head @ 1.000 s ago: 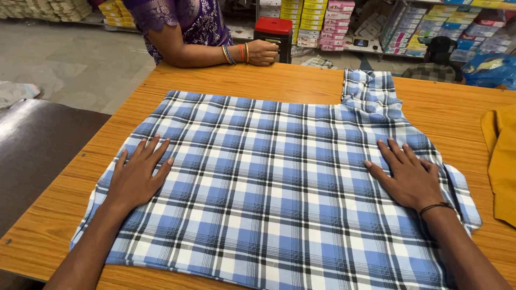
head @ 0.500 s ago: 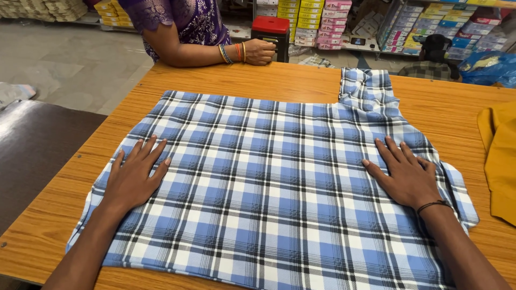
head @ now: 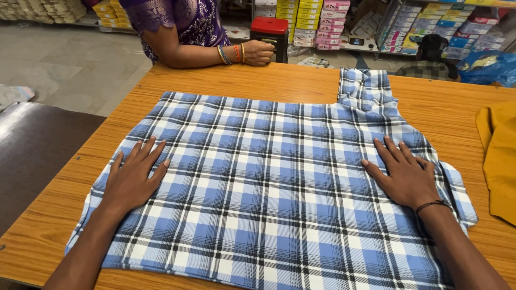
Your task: Folding a blue and white plaid shirt on a wooden table.
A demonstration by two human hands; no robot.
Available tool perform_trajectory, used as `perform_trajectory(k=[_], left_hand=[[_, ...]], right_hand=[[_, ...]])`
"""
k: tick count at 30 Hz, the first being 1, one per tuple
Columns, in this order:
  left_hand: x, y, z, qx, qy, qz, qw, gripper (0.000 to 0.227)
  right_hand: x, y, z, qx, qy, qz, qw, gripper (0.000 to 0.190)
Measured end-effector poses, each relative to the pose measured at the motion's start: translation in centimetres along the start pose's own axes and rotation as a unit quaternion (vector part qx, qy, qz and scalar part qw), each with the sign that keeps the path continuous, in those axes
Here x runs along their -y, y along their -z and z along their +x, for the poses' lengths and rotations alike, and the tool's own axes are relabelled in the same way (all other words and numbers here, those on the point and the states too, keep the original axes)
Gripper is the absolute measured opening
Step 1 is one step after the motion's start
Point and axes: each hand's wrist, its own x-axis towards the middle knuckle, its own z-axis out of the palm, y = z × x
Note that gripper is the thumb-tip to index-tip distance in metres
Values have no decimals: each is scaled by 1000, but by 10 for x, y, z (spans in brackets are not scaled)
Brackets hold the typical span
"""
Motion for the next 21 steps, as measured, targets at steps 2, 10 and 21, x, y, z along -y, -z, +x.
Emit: perform_trajectory(k=[2, 10, 21], left_hand=[[0, 0, 0, -1, -3, 0, 1000, 68], [0, 0, -1, -5, -3, -5, 1000, 68], [2, -1, -2, -17, -21, -6, 1000, 68]], right_hand=[[0, 1, 0, -3, 2, 1, 1000, 87], [1, 1, -1, -8, 4, 0, 1000, 87], [7, 8, -5, -11, 0, 2, 1000, 86]])
